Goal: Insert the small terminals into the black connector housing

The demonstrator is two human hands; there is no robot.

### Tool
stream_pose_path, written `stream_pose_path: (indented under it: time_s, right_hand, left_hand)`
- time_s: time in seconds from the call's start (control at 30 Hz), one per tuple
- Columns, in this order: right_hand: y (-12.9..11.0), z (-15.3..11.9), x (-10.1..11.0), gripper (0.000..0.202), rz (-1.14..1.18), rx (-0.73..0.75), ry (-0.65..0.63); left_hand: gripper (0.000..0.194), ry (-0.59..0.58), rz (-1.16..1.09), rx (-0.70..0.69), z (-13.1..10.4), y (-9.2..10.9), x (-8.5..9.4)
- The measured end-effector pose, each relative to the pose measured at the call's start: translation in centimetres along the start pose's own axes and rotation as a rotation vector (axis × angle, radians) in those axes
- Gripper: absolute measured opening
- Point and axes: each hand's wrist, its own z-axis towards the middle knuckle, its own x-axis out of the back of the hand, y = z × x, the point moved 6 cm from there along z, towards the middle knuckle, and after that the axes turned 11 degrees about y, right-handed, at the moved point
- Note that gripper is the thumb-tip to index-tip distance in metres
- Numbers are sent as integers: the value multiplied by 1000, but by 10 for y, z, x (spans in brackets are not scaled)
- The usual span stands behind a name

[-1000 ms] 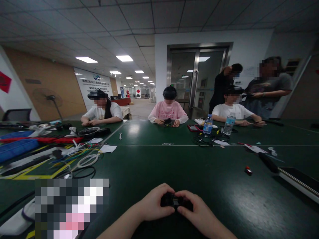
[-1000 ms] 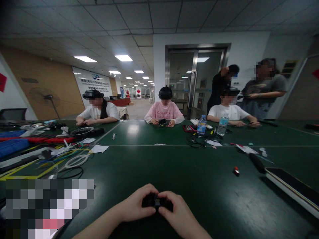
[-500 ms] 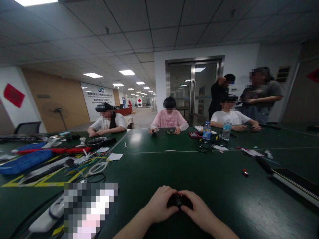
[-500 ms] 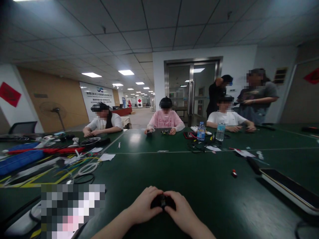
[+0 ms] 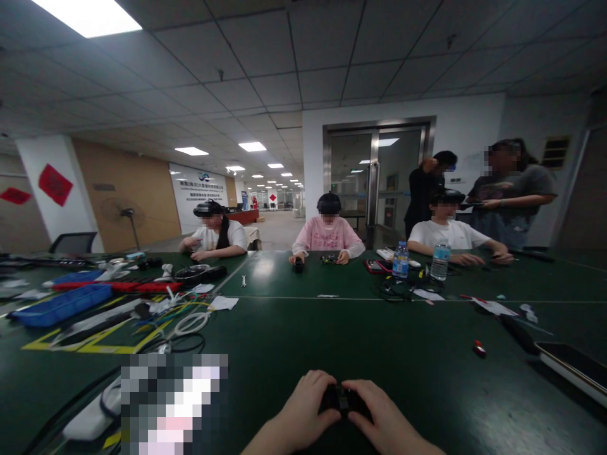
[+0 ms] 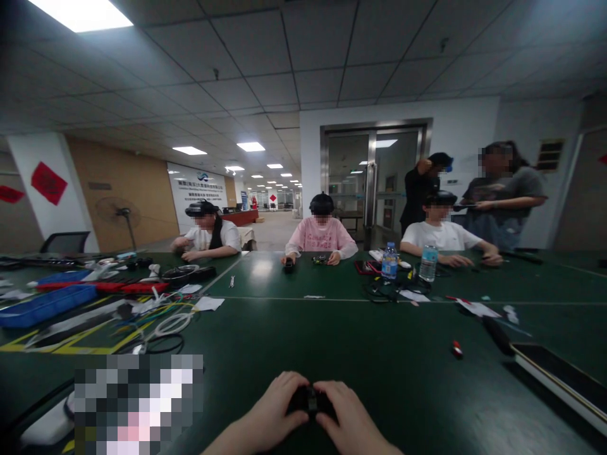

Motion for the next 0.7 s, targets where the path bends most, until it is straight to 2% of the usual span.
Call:
stream_pose_path:
  time_s: [0.27,0.53,0.7]
  right_hand:
    - [8,2,-5,43,-10,-13,-28]
    - [16,6,-11,46,14,2,-72]
    - [15,4,-8,45,40,-5,-46]
  left_hand:
    - [39,-22,-26,19,2,1,0]
    - [45,-37,-24,31,7,-5,-7]
    - [48,-45,-52,46,3,-4,-3]
